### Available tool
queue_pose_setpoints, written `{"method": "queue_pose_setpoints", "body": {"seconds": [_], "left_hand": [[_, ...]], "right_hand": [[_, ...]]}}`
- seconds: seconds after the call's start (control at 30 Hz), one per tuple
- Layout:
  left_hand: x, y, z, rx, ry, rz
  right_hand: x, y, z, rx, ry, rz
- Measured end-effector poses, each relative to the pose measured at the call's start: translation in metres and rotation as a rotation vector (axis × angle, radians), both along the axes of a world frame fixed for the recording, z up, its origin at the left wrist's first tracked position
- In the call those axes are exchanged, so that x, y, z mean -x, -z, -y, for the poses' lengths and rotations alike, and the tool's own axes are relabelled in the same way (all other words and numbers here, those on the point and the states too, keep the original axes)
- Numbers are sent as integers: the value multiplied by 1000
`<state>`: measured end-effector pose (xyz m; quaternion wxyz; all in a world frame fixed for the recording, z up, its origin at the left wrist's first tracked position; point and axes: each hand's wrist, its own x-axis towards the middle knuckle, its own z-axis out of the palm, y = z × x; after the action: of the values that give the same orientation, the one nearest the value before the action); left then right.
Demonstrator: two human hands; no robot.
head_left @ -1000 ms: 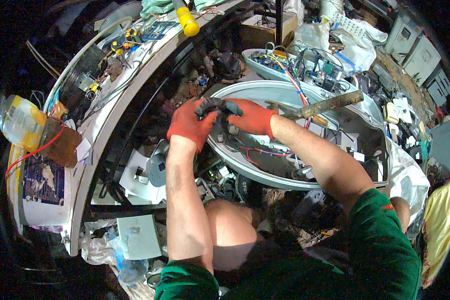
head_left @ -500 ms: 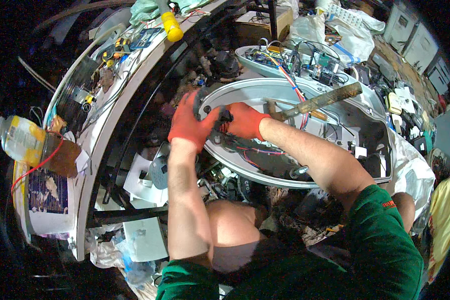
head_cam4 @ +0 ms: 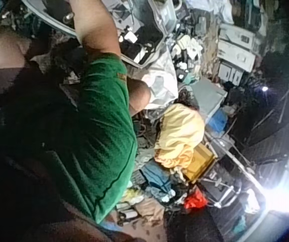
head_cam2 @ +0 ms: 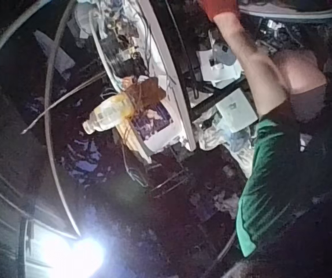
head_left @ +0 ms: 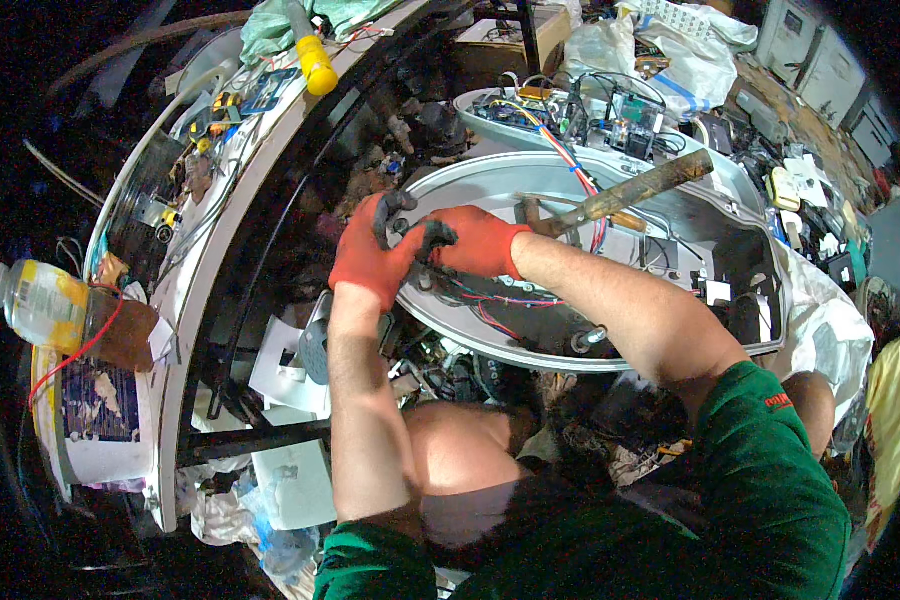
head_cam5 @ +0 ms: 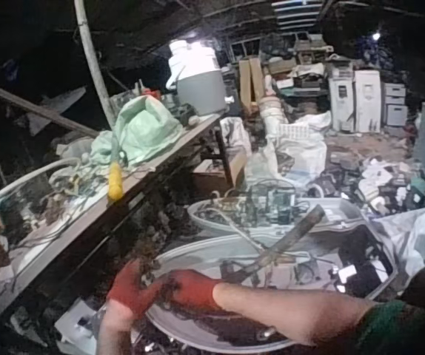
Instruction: The person uses a screwdriver and pliers to manipulate wires and internal electrical components inside a white electronic housing.
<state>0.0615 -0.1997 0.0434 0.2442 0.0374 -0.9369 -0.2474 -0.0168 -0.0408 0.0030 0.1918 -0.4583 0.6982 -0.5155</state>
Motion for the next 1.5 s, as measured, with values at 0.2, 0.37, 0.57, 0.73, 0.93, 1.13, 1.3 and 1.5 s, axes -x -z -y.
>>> {"method": "queue_pose_setpoints", "body": {"seconds": [0.2,0.37,0.57,0.73,0.93,1.13,1.3,1.5], "left_hand": [[-9,-19,-9,-218,71,266],[-1,-23,-21,-46,-55,271],[-4,2,-2,-329,223,139],[-2,-3,-8,-235,123,209],[0,1,-2,-199,242,94],[2,-1,-8,-209,128,187],[4,3,-10,-217,165,98],[3,4,-4,-344,137,136]], "right_hand": [[1,11,-7,-6,7,13],[-3,-2,-10,-31,45,35],[15,16,-12,24,7,-30],[-3,5,-9,-90,71,67],[2,-2,-9,-102,66,102],[0,13,-7,-22,166,-35],[3,-2,-7,-128,118,31],[0,8,-10,41,101,123]]}}
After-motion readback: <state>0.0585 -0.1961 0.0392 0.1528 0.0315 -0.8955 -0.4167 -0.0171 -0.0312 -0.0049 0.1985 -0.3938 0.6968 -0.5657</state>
